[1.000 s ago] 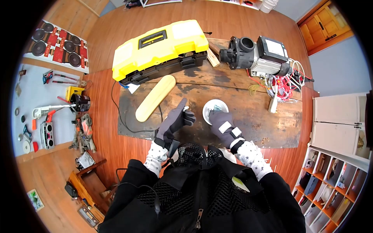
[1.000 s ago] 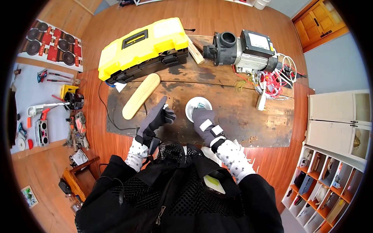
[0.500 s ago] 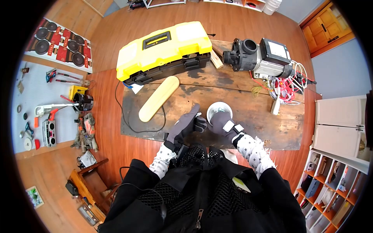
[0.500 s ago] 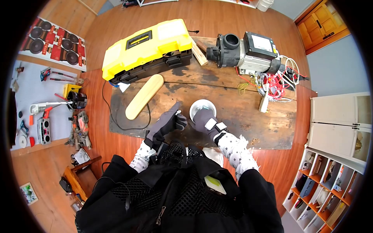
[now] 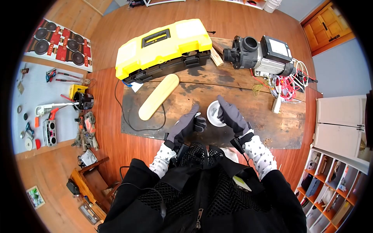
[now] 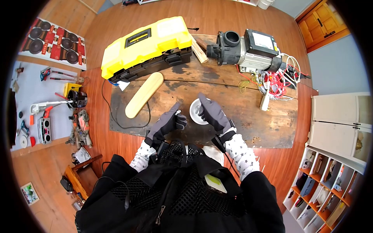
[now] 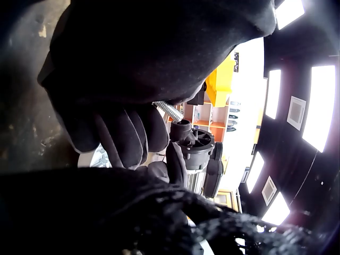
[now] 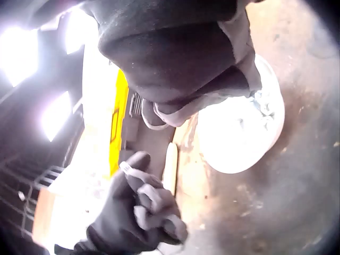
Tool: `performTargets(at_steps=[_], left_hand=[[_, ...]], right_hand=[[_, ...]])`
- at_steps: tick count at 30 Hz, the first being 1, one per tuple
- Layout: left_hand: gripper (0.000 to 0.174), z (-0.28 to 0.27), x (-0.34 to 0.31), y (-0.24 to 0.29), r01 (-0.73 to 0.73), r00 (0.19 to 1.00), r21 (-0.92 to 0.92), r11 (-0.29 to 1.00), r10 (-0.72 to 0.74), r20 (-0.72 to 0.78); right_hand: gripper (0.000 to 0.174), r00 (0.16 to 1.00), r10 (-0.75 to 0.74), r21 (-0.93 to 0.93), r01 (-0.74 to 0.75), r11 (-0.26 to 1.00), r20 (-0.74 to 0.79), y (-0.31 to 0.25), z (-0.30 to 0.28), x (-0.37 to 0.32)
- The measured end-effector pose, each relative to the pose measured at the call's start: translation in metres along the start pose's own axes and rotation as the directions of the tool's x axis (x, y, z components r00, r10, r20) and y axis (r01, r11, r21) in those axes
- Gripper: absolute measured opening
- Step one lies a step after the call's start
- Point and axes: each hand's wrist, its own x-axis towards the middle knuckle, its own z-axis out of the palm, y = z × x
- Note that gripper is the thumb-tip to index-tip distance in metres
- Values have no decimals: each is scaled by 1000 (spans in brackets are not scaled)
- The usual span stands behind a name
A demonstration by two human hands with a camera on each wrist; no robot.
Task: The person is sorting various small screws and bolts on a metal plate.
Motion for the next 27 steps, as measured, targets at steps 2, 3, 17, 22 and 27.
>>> performTargets(at_steps=[2, 3, 17, 22, 27], left_hand=[[51, -1, 4, -2, 1, 999, -26, 1000, 0, 37], [51, -2, 6, -3, 0, 999, -25, 1000, 1, 39], [63, 11, -7, 2, -6, 1000, 233, 972, 4, 8], [63, 17, -9, 6, -137, 991, 461, 877, 127, 53], [68, 48, -18, 15, -207, 960, 641, 739, 279, -12]], right_hand=[[65, 994, 95, 307, -106, 946, 50, 7, -6, 8], [64, 994, 80, 364, -100, 926, 71, 11, -7, 11], [55, 938, 6, 678, -254, 689, 345, 25, -16, -16], [54, 904, -98, 696, -248, 674, 416, 23, -18, -29], [51, 902, -233, 812, -182, 555, 362, 14, -12, -45]])
